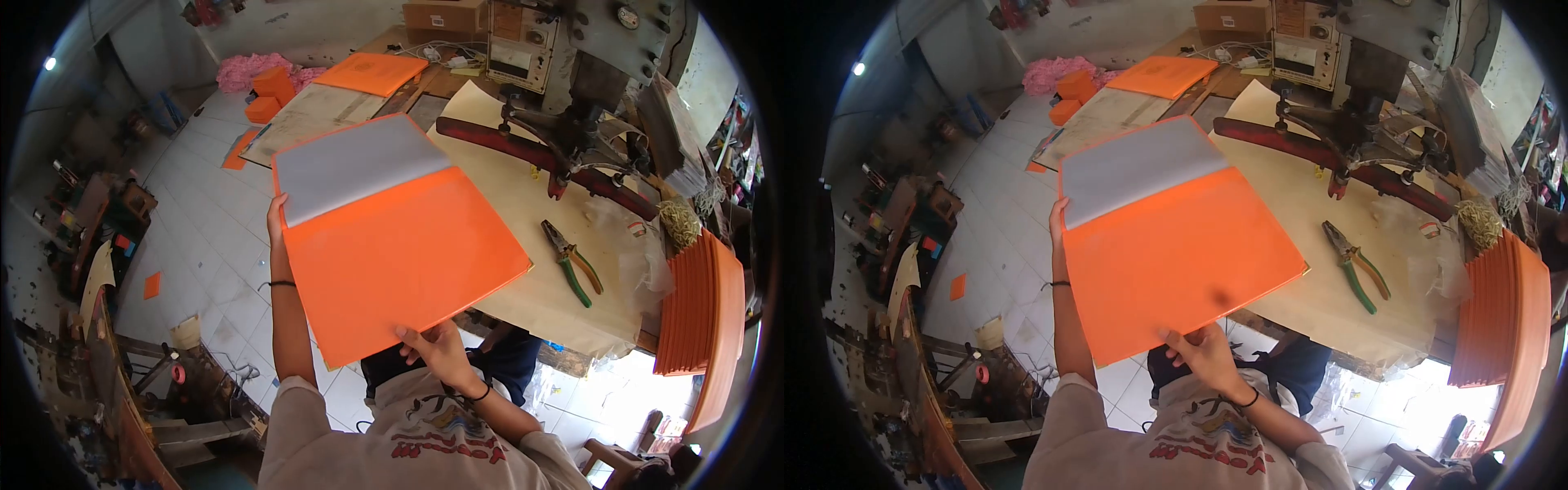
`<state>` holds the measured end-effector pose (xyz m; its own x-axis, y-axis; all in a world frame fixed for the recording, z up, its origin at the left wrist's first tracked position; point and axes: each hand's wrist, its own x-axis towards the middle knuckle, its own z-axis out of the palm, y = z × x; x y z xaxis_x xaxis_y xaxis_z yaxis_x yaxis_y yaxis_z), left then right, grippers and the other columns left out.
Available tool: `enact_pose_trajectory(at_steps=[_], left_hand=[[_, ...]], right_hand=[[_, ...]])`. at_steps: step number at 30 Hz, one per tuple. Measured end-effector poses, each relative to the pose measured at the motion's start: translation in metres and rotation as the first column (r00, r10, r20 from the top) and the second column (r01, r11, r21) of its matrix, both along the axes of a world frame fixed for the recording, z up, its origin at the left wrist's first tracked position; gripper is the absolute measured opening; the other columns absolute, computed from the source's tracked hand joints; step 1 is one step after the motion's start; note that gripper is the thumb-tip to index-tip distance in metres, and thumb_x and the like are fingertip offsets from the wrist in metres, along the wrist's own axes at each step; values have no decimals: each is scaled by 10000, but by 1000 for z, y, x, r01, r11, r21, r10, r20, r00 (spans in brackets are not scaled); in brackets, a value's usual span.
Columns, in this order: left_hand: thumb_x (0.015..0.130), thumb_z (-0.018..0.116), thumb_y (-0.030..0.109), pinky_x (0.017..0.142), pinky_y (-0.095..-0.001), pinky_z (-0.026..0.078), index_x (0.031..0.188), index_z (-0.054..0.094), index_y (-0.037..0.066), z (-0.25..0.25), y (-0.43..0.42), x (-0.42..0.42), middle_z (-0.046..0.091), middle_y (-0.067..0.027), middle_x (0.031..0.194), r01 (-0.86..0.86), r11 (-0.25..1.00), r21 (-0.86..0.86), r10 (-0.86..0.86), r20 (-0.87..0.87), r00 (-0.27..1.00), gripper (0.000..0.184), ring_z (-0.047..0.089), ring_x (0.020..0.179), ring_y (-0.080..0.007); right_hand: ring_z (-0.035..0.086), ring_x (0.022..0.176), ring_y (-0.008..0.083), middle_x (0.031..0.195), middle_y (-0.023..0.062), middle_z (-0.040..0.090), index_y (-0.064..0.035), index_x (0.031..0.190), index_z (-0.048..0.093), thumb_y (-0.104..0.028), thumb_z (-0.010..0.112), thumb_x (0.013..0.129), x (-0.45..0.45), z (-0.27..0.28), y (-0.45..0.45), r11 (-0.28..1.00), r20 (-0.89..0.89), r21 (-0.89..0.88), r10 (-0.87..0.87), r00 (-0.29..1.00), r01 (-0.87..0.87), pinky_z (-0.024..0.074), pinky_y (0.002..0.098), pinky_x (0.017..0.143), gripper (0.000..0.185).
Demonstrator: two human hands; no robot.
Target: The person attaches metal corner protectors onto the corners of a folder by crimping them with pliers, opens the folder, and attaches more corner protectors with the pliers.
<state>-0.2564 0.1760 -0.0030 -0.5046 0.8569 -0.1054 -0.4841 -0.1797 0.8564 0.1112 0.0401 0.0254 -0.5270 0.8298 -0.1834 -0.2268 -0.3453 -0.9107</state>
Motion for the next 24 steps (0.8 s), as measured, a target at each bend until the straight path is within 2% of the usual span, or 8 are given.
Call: enact_pose_trajectory(at_steps=[4,7,12,13,16,18,19,24], left_hand=[[897,579,259,791,-342,511,1120,625,-51,1,31,2,670,-129,1003,-116,983,-145,51,-388,920,385,658,894,-251],[917,557,252,772,-327,502,1108,653,-28,10,27,10,677,-132,1027,-253,944,-211,-73,-883,464,352,658,910,-233],[929,591,311,676,-303,473,1096,662,21,16,-35,48,642,-89,934,-357,933,43,121,-972,199,342,575,699,-176],[933,597,321,648,-297,466,1093,658,25,18,-55,57,631,-77,909,-385,915,120,192,-969,154,341,548,660,-162],[961,579,374,559,-238,403,1125,601,36,11,-116,85,569,-32,847,-330,918,-218,45,-772,634,376,477,618,-108],[991,468,499,531,-237,390,1148,564,26,-12,-147,101,573,-26,892,-156,913,-378,-110,-593,798,507,507,657,-92],[1004,405,534,534,-246,399,1121,568,20,-17,-159,119,579,-39,886,26,940,-339,-144,-326,934,552,519,675,-103],[1026,405,468,456,-246,338,1064,564,37,-41,-185,166,583,-40,752,199,959,-200,-218,-81,972,461,470,511,-111]], right_hand=[[641,669,127,875,69,642,41,1111,560,-200,690,914,0,-10,13,996,-28,-26,-82,996,81,538,231,507,337],[665,758,146,882,80,641,50,1175,513,-266,630,953,-3,-12,22,999,-21,-17,-29,999,29,539,222,503,403],[660,822,137,942,116,669,44,1067,604,-258,558,993,58,-1,34,924,316,154,290,904,-350,544,253,577,315],[663,839,146,919,111,687,31,1021,634,-218,571,981,79,14,33,944,389,235,127,913,-231,543,275,649,260],[671,865,197,878,115,707,7,942,679,-142,650,909,144,22,43,716,338,656,-562,755,239,522,328,795,155],[651,950,264,997,129,695,-13,1000,672,-145,696,861,186,19,65,522,391,812,-819,419,262,490,361,875,193],[634,982,280,1047,134,679,-13,1024,663,-145,703,853,197,16,73,482,393,856,-842,368,187,482,370,884,220],[551,1125,327,1249,149,589,-16,1123,622,-169,730,832,207,-5,90,374,401,909,-904,145,-183,455,397,911,345]])
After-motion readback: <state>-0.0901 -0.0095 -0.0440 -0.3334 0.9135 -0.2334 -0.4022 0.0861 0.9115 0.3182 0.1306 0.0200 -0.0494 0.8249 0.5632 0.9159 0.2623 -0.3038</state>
